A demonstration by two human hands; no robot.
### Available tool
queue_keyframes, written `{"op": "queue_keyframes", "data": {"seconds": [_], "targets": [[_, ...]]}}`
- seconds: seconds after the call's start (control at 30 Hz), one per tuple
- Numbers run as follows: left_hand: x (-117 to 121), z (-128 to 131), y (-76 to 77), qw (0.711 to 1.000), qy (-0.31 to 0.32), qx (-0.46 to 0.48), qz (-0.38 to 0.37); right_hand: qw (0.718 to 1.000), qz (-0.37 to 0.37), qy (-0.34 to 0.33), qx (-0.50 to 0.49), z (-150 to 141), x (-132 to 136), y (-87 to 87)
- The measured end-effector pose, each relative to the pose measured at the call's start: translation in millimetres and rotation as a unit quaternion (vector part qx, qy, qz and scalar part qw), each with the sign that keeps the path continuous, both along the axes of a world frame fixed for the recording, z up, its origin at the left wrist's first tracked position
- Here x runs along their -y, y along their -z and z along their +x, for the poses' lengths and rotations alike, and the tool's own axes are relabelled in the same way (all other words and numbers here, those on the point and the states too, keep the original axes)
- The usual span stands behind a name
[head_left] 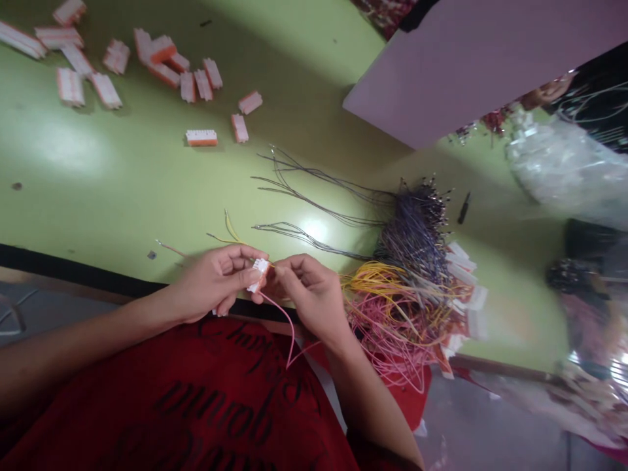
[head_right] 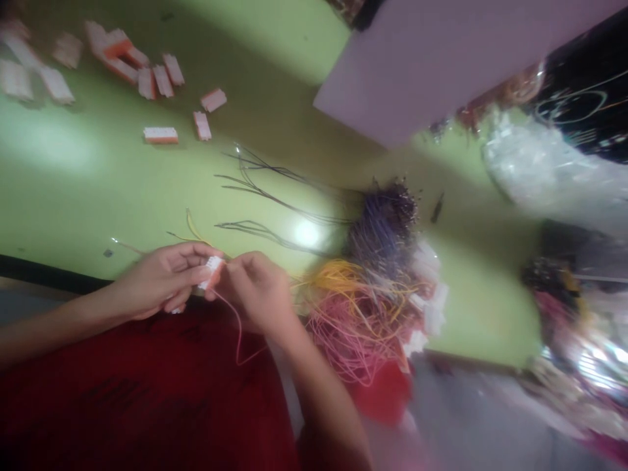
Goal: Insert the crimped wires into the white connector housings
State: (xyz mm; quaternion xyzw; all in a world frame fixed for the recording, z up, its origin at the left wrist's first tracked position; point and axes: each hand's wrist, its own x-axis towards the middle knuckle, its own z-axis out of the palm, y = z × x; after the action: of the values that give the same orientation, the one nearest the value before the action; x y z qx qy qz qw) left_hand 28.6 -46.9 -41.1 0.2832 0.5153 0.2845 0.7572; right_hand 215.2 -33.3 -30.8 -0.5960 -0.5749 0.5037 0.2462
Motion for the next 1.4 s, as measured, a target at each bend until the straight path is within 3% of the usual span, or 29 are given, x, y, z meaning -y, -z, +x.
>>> {"op": "queue_keyframes", "data": {"seconds": [0.07,0.13,0.2,0.27,0.37,0.47,0.6,0.67,0.83,1.0,1.13,1.3,1.4], "targets": [[-3,0,0.4,1.000,-0.006,0.006,0.000,0.985,0.119,-0.010,0.129,11,-13,6.7],[-5,0,1.5,1.000,-0.004,0.011,-0.004,0.932,0.233,-0.027,0.275,22,-26,19.0],[-8,0,3.3,1.000,0.000,0.017,-0.011,0.883,0.284,-0.065,0.368,31,-36,32.1],[-10,1,5.1,0.999,0.007,0.025,-0.019,0.865,0.304,-0.086,0.390,38,-38,39.7],[-13,4,6.2,0.999,0.016,0.030,-0.031,0.883,0.323,-0.066,0.333,47,-32,33.2],[-16,10,3.8,0.998,0.029,0.024,-0.042,0.918,0.317,-0.059,0.231,48,-20,11.7],[-20,20,0.2,0.998,0.033,0.018,-0.044,0.963,0.236,-0.096,0.089,30,-8,-7.7],[-20,22,1.2,0.999,0.017,0.026,-0.030,0.976,0.193,-0.068,0.070,21,-5,-6.8],[-20,18,8.1,0.999,-0.014,0.041,-0.009,0.977,0.185,-0.011,0.106,17,-5,1.5],[-24,21,6.8,0.999,-0.020,0.021,-0.022,0.967,0.240,-0.036,0.080,16,-8,-14.3],[-27,24,5.6,0.999,-0.028,0.030,-0.018,0.980,0.178,-0.067,0.055,16,-9,-17.0],[-26,22,8.4,0.998,-0.005,0.056,-0.021,0.986,0.114,0.012,0.123,20,-9,-6.1],[-26,22,8.5,0.998,-0.002,0.055,-0.028,0.990,0.084,0.022,0.113,23,-10,-6.3]]}}
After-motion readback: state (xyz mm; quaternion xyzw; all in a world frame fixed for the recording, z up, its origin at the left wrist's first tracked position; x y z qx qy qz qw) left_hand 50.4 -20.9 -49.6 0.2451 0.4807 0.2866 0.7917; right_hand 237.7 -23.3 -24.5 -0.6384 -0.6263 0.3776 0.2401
